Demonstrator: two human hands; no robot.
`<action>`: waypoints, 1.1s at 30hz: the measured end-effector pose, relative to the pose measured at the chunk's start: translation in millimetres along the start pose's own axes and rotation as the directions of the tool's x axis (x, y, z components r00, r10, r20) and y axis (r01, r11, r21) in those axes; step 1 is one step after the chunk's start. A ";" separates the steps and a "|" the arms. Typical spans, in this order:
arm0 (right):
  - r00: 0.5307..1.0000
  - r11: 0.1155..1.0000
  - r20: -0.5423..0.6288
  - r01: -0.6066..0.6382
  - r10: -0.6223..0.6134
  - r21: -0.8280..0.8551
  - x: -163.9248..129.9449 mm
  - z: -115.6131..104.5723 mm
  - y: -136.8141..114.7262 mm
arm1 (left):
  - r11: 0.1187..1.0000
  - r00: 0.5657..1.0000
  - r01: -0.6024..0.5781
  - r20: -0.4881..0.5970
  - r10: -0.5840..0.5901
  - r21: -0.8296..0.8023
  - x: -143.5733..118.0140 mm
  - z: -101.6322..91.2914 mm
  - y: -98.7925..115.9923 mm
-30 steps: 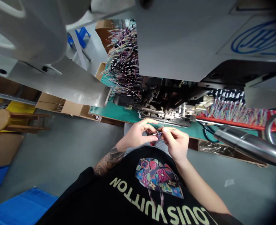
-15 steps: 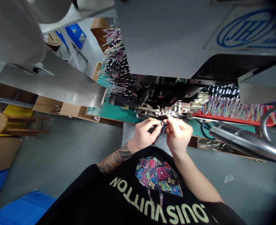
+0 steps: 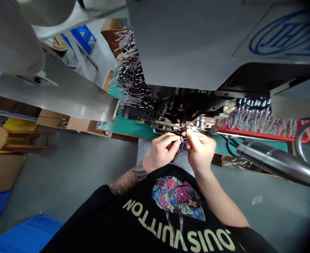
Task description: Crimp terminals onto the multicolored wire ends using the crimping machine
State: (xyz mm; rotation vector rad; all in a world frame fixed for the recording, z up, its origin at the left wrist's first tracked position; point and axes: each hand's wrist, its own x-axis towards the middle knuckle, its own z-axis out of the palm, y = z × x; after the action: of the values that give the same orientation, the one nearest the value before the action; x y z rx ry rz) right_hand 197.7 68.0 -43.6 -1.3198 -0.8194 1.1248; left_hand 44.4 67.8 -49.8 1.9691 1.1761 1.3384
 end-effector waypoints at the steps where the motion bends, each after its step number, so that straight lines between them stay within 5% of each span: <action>1: 1.000 1.000 0.024 -0.007 0.007 -0.002 -0.1 -1.1 0.2 | 0.999 1.000 0.011 0.005 -0.011 -0.031 0.1 -1.5 -0.9; 5: 0.996 1.000 0.089 -0.014 0.016 -0.018 -4.1 -2.9 -3.8 | 0.976 0.987 0.145 0.090 -0.132 -0.164 0.8 -9.5 -2.7; 8: 0.996 0.989 -0.005 0.088 -0.090 -0.115 -10.4 0.4 -9.6 | 0.957 0.969 0.224 0.147 -0.198 -0.186 1.7 -14.5 -0.4; 12: 0.975 0.966 -0.119 0.159 -0.186 -0.203 -13.8 3.9 -10.8 | 0.979 0.985 0.138 0.122 -0.120 -0.152 3.4 -15.6 4.6; 19: 0.997 0.996 -0.031 0.063 -0.066 -0.070 -3.1 -2.8 1.0 | 0.996 0.998 0.023 0.068 -0.017 -0.083 4.5 -10.1 5.4; 29: 0.995 0.994 -0.062 0.074 -0.079 -0.076 -3.1 2.6 -3.3 | 0.999 0.998 -0.037 0.061 0.036 0.009 2.4 -11.5 0.4; 33: 0.998 0.996 0.050 0.038 -0.034 -0.081 -1.0 -3.9 -3.1 | 0.996 0.993 -0.090 0.076 0.091 -0.017 5.3 -16.9 -1.4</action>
State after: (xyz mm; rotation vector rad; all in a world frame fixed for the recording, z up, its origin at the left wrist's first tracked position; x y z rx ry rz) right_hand 201.6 66.1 -40.9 -1.3446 -0.9299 1.1084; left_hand 29.3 71.8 -41.3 2.0670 1.0508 1.2994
